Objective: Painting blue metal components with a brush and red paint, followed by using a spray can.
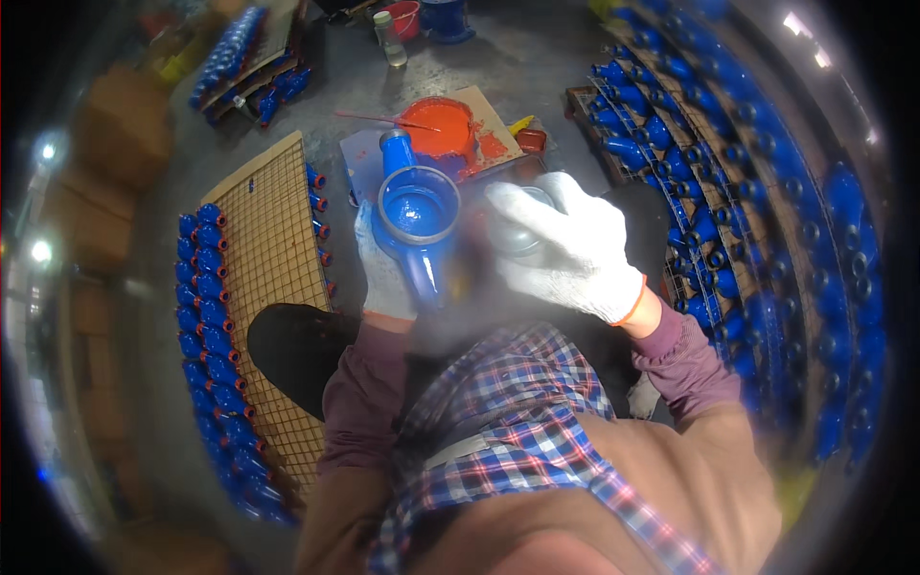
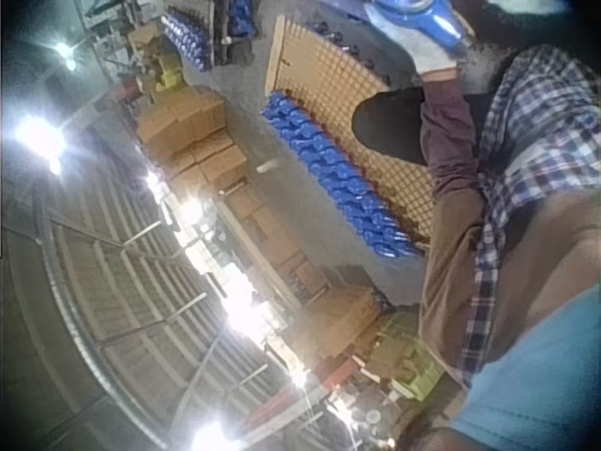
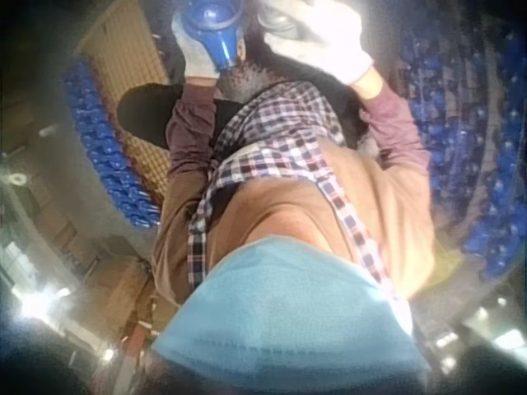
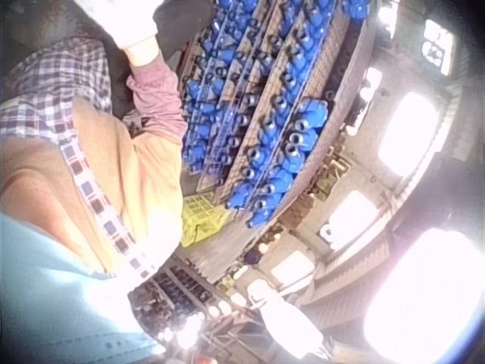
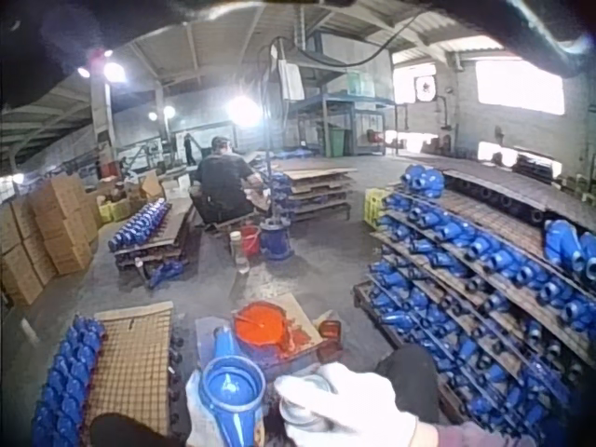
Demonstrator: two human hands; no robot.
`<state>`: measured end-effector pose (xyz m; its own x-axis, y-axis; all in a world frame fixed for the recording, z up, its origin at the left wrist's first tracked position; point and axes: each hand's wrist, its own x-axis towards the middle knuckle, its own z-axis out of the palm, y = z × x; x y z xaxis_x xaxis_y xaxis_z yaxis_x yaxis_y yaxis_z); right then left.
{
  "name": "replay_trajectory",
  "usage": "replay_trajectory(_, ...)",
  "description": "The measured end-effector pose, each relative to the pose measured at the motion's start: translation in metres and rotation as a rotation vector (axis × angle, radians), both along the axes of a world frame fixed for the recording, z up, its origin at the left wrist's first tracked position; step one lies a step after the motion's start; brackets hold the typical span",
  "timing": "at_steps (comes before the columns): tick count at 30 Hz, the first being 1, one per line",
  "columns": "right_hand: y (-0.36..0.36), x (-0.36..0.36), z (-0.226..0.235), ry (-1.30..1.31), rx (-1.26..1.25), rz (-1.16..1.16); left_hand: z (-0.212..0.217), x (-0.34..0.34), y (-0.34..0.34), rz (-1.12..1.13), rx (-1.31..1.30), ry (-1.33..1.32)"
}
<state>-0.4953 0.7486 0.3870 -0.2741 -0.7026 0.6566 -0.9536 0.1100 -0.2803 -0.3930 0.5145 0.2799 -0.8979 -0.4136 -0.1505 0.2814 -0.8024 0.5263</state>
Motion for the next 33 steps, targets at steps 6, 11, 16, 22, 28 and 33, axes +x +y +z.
replay_trajectory(6, -0.025, -0.011, -0.009, 0.201, 0.042, 0.047, 0.004, 0.006, 0.011, -0.069, 0.021, 0.043)
replay_trajectory(11, -0.039, -0.022, -0.004, 0.238, 0.21, 0.095, 0.004, 0.004, 0.013, -0.072, 0.017, -0.053)
replay_trajectory(16, -0.028, -0.022, 0.003, 0.295, 0.297, 0.042, -0.002, 0.004, 0.008, -0.031, -0.042, -0.108)
replay_trajectory(22, 0.014, -0.007, 0.022, 0.157, 0.188, 0.003, -0.014, 0.01, -0.002, 0.068, -0.115, -0.161)
replay_trajectory(28, 0.084, -0.02, 0.04, -0.069, -0.175, -0.183, -0.025, 0.01, -0.013, 0.075, -0.184, -0.171)
replay_trajectory(33, 0.149, -0.031, -0.038, -0.248, -0.242, -0.633, -0.022, 0.007, -0.014, 0.074, -0.147, -0.065)
